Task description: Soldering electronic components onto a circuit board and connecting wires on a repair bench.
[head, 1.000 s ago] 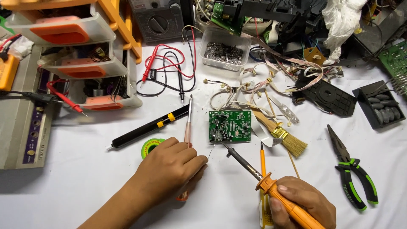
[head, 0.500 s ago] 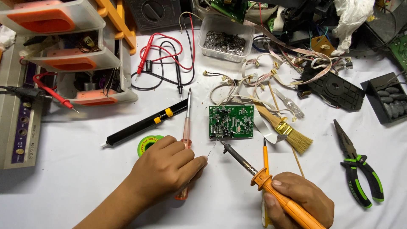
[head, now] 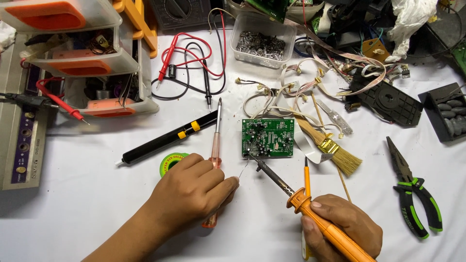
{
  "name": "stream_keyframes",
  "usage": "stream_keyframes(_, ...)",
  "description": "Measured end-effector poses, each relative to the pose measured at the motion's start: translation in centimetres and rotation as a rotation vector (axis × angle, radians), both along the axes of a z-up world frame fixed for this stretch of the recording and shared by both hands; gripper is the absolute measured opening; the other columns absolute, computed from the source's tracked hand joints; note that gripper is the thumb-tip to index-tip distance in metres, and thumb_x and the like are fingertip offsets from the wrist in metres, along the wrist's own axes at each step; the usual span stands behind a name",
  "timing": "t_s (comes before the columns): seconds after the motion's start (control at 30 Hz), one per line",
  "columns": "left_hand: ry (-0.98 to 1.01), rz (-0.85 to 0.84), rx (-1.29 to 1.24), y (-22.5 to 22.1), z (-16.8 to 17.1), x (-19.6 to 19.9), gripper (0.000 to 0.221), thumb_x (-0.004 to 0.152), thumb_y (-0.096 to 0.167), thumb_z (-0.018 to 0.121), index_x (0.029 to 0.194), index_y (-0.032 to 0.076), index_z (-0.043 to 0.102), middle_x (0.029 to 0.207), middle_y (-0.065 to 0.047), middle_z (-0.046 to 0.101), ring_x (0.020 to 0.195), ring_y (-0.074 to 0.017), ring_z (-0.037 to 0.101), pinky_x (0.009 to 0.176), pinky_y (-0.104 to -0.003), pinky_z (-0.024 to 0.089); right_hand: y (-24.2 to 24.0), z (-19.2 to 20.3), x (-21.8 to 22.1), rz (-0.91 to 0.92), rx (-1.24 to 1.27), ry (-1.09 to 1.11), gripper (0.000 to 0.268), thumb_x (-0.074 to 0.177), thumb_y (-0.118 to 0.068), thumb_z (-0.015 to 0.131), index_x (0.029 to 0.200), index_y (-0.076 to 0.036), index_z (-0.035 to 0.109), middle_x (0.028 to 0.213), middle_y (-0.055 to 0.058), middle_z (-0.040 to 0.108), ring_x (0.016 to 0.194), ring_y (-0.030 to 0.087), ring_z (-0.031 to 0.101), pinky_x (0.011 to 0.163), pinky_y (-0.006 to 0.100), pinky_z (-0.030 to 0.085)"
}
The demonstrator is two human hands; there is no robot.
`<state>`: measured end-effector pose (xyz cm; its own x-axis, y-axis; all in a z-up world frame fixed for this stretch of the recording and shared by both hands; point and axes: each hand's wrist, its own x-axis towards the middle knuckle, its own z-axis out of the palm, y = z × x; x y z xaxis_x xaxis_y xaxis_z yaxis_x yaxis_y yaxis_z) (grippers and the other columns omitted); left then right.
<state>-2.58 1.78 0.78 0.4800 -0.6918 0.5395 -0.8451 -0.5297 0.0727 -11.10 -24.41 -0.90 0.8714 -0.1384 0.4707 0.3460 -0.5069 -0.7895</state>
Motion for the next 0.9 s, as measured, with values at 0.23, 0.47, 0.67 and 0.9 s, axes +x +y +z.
stream_keyframes(0.23, -0.003, 0.003, 0.004, 0.03, -0.03, -0.10, 0.020, 0.097, -0.005, 0.064, 0.083, 0.008, 0.060, 0.066, -0.003, 0.038, 0.058, -0.0228, 0.037, 0.056, -0.035, 0.034, -0.02, -0.15, -0.06, 0.003, -0.004, 0.008, 0.015, 0.082, -0.009, 0.070, 0.094, -0.002, 0.065, 0.081, 0.015, 0.072, 0.070, 0.023, 0.076, 0.077, 0.030, 0.066)
stream_keyframes(0.47, -0.019, 0.021, 0.001, -0.06, -0.01, -0.03, 0.027, 0.095, -0.013, 0.061, 0.080, 0.009, 0.058, 0.065, -0.003, 0.035, 0.058, -0.0212, 0.034, 0.055, -0.034, 0.032, 0.10, -0.15, -0.13, -0.001, 0.010, 0.020, 0.015, 0.081, -0.008, 0.071, 0.094, -0.001, 0.065, 0.081, 0.015, 0.072, 0.069, 0.023, 0.076, 0.075, 0.028, 0.064)
stream_keyframes(0.67, -0.022, 0.022, 0.008, -0.04, 0.01, -0.05, 0.027, 0.095, -0.012, 0.061, 0.079, 0.009, 0.057, 0.065, -0.003, 0.036, 0.058, -0.0217, 0.036, 0.056, -0.034, 0.033, 0.30, 0.04, -0.14, -0.014, 0.004, 0.016, 0.015, 0.082, -0.007, 0.070, 0.094, -0.001, 0.065, 0.082, 0.015, 0.072, 0.069, 0.023, 0.076, 0.074, 0.028, 0.065)
stream_keyframes(0.9, -0.025, 0.020, 0.001, -0.02, -0.08, -0.04, 0.025, 0.097, -0.009, 0.062, 0.080, 0.009, 0.058, 0.065, -0.003, 0.037, 0.058, -0.0216, 0.036, 0.056, -0.034, 0.034, 0.15, -0.10, -0.07, -0.011, -0.007, 0.002, 0.015, 0.081, -0.008, 0.071, 0.093, -0.001, 0.065, 0.081, 0.015, 0.072, 0.069, 0.023, 0.075, 0.074, 0.027, 0.064)
